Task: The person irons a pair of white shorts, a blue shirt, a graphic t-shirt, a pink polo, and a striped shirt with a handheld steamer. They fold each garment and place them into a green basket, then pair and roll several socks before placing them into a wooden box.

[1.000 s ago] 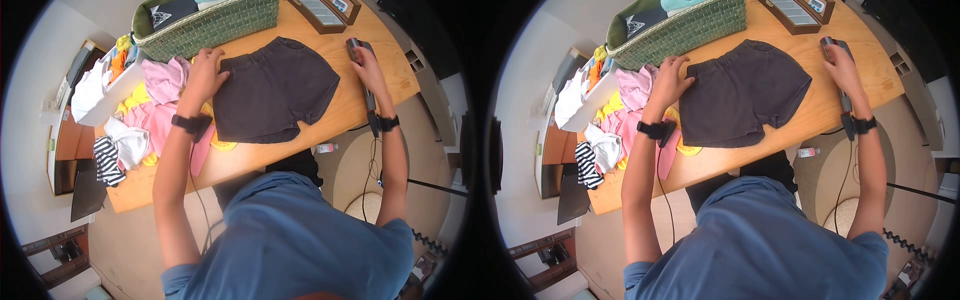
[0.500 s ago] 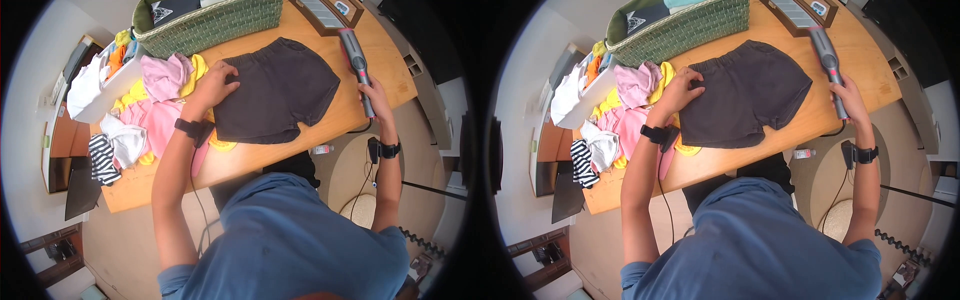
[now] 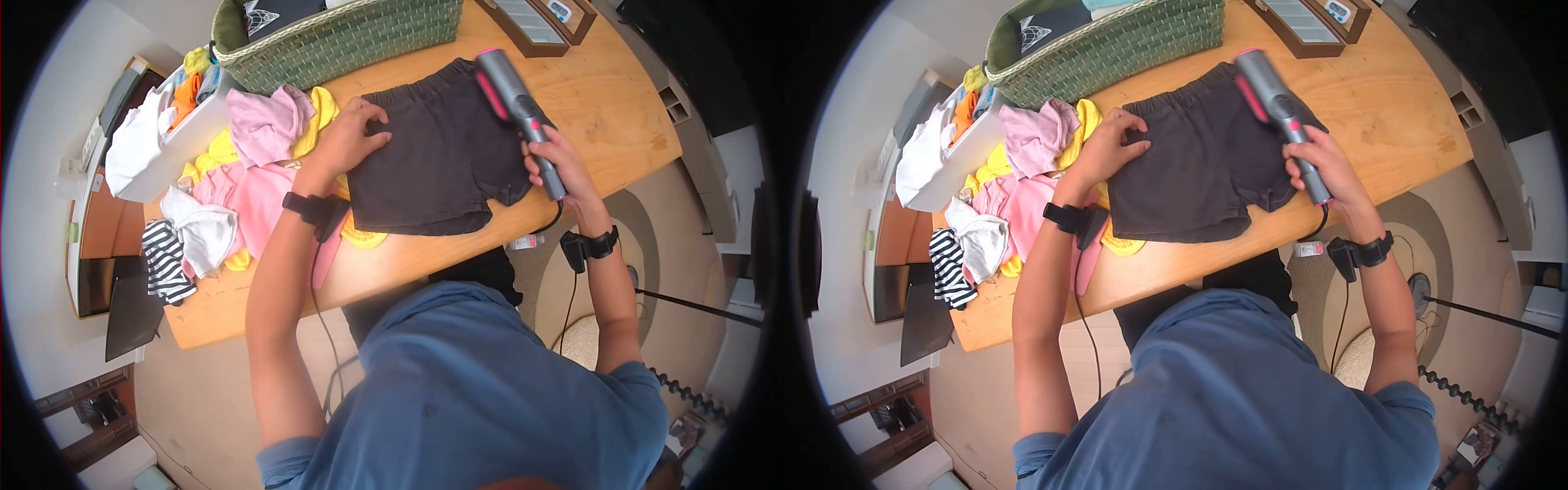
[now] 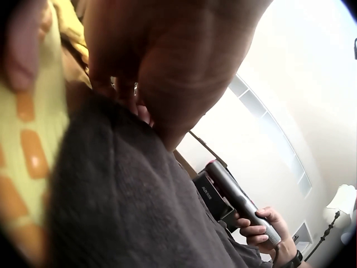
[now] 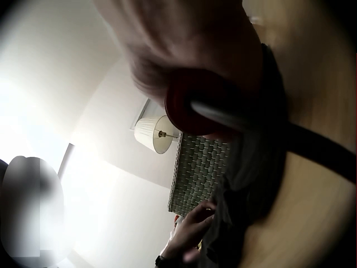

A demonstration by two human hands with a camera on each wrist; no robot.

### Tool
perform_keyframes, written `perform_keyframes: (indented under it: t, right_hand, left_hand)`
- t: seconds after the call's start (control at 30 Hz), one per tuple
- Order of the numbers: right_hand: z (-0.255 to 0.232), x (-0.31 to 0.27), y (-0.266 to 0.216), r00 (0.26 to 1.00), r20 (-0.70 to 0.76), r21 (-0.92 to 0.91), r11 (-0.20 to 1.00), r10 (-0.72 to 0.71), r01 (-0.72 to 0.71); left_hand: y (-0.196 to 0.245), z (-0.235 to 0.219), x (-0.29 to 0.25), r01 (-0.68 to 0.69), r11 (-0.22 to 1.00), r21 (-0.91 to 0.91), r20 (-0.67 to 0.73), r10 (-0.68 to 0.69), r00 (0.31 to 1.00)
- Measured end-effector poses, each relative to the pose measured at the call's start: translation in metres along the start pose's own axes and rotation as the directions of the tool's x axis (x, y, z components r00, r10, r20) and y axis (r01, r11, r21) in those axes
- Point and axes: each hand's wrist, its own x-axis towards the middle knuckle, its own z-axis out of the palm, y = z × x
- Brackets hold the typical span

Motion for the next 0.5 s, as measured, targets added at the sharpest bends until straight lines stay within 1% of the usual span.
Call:
perform_keyframes:
  t: [0.1, 0.2, 0.3, 0.4, 0.43, 0.5]
  right_hand:
    - [-0.008, -0.009, -0.002, 0.970, -0.234, 0.000, 0.998, -0.067, 0.069]
    - [-0.005, -0.022, -0.005, 0.973, -0.219, -0.004, 0.998, -0.068, 0.069]
    - [0.011, -0.038, -0.010, 1.000, -0.007, 0.101, 0.995, 0.017, -0.016]
    - [0.017, -0.043, -0.001, 0.972, 0.191, 0.177, 0.970, 0.135, -0.169]
    - [0.018, -0.044, 0.006, 0.962, 0.226, 0.201, 0.959, 0.155, -0.202]
    - [0.015, -0.047, 0.018, 0.958, 0.236, 0.180, 0.961, 0.166, -0.211]
  left_hand:
    - [0.003, 0.000, 0.002, -0.012, 0.999, -0.040, -0.011, 0.012, 1.000]
    - [0.003, -0.001, 0.002, -0.009, 0.999, -0.032, -0.006, 0.008, 1.000]
    - [0.002, -0.001, 0.002, -0.010, 1.000, -0.030, -0.001, 0.010, 1.000]
    - [0.001, -0.001, 0.002, -0.013, 0.999, -0.034, -0.001, 0.013, 1.000]
    - [0.001, -0.001, 0.002, -0.015, 0.999, -0.033, -0.002, 0.015, 1.000]
    - [0.001, 0.000, 0.000, -0.011, 1.000, -0.027, 0.000, 0.011, 1.000]
